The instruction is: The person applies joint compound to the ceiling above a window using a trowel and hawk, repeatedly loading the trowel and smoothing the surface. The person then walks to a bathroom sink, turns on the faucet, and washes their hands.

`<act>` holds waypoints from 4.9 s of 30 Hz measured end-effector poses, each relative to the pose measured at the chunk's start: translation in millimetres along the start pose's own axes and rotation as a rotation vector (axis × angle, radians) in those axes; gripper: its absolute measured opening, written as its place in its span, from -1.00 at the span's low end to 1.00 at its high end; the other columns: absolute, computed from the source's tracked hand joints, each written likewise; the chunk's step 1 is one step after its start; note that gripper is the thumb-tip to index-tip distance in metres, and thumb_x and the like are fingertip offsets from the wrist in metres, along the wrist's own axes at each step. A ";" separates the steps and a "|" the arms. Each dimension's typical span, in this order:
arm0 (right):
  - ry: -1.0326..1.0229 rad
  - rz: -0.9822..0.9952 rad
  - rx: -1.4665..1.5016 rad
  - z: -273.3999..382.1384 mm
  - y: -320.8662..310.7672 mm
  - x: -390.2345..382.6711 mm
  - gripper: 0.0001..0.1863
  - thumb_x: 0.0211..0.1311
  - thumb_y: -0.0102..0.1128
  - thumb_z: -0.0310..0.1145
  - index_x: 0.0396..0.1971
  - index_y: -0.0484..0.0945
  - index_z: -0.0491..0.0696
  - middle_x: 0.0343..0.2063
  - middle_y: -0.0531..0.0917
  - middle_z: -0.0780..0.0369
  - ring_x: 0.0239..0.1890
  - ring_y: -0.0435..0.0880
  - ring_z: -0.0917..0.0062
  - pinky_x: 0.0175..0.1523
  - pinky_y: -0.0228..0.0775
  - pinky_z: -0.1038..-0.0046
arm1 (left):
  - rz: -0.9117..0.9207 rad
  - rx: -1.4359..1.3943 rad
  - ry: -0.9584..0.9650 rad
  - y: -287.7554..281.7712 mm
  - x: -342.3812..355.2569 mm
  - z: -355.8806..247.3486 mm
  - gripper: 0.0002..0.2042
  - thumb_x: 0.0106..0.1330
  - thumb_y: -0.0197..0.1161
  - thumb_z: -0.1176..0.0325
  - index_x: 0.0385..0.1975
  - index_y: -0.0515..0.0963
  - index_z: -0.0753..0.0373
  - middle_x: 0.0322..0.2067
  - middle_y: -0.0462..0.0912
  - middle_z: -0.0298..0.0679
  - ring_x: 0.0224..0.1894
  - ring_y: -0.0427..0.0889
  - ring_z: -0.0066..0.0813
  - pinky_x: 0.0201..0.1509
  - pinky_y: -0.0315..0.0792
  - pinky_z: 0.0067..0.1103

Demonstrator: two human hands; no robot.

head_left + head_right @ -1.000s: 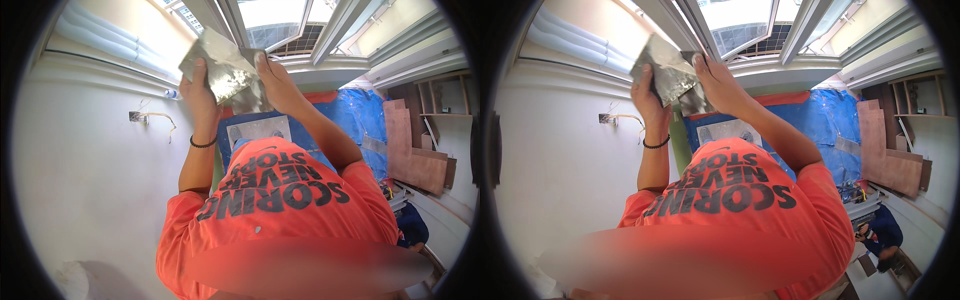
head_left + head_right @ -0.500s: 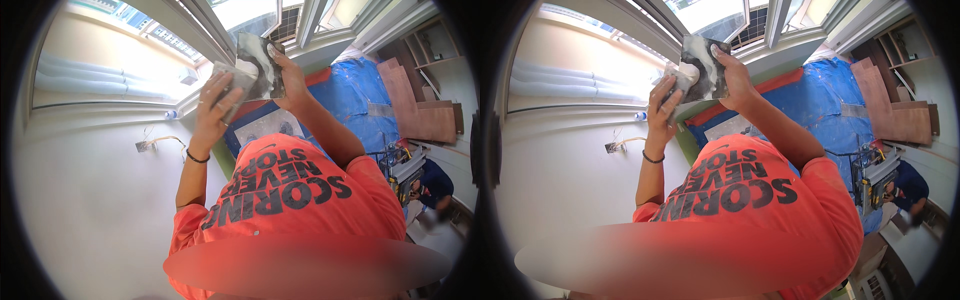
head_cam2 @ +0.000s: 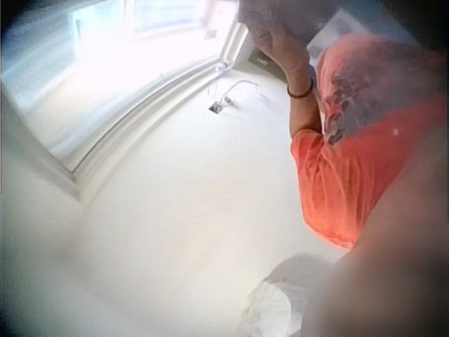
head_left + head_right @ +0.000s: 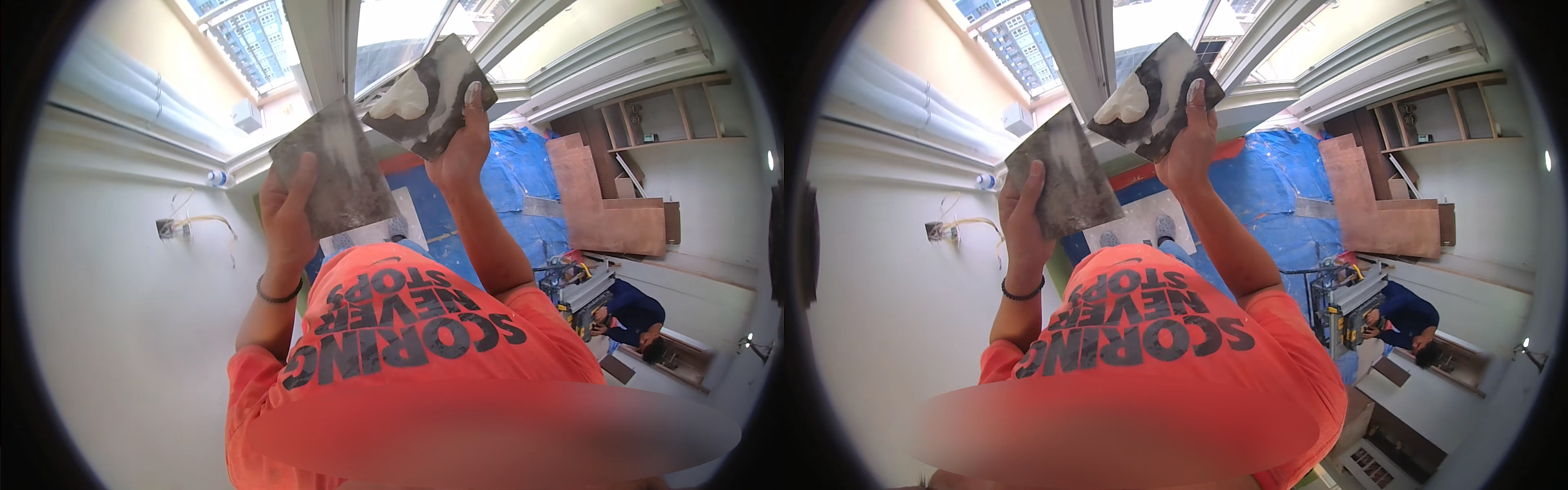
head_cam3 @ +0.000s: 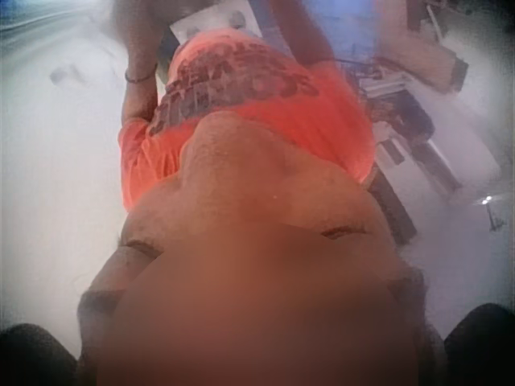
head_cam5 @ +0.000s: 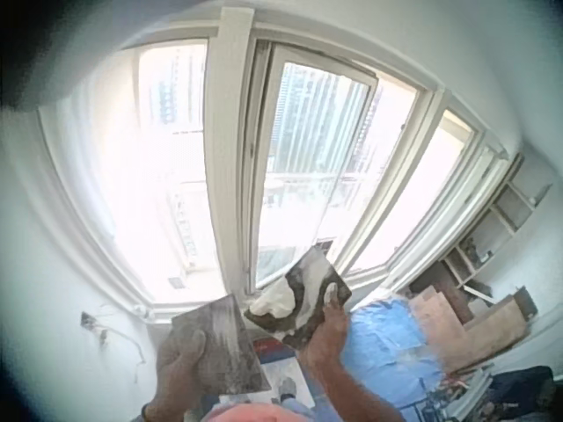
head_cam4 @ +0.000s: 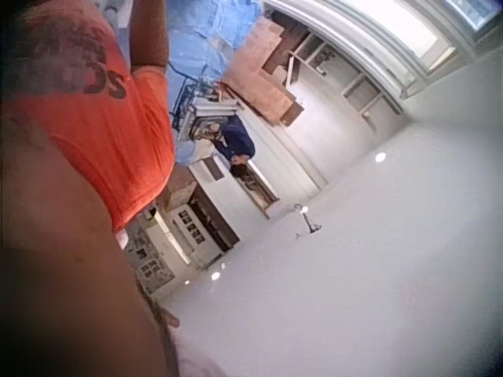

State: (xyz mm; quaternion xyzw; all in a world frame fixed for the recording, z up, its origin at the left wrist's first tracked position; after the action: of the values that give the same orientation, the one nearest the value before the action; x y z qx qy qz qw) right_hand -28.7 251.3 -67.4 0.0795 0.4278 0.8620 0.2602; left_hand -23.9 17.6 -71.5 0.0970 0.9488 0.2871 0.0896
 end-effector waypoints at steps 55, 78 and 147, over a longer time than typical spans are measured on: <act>-0.716 0.310 -0.902 27.1 -9.0 30.0 -0.67 0.57 -0.01 -0.23 0.02 0.54 -0.20 -0.14 0.65 0.26 -0.15 0.59 0.61 0.04 0.43 0.52 | 0.221 1.527 1.193 108.1 1.8 -25.9 -0.41 -0.12 0.18 0.65 0.04 0.67 0.15 -0.07 0.69 -0.29 -0.03 0.61 -0.21 0.10 0.39 -0.33; -0.135 0.028 -0.396 73.0 -73.1 143.7 -0.40 0.47 0.10 0.03 0.26 0.36 -0.12 0.11 0.53 0.18 0.09 0.57 0.43 0.10 0.53 0.35 | 0.078 -0.204 1.248 165.2 83.8 -231.1 -0.59 0.56 0.08 0.32 0.32 0.30 0.32 0.23 0.47 -0.16 0.24 0.48 -0.33 0.38 0.38 -0.39; -0.115 -0.099 -0.152 107.1 -156.6 65.7 -0.39 0.52 0.02 -0.05 0.37 0.26 -0.14 0.27 0.45 0.08 0.24 0.53 0.24 0.23 0.48 0.24 | 0.254 -0.327 1.361 276.7 46.2 -554.9 -0.63 0.52 -0.19 0.48 0.23 0.11 0.56 -0.13 0.58 0.18 -0.18 0.66 0.10 -0.02 0.69 -0.11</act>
State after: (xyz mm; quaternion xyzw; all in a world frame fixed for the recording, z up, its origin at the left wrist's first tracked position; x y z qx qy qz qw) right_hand 13.4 437.9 -128.4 0.0873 0.3488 0.8721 0.3320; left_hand -157.1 -38.3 533.3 -0.0085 0.7202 0.4308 -0.5437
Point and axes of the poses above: each hand's wrist, its own x-axis towards the middle knuckle, its own y-axis out of the palm, z = x × y, the point moved 3 cm from there along x, towards the middle knuckle
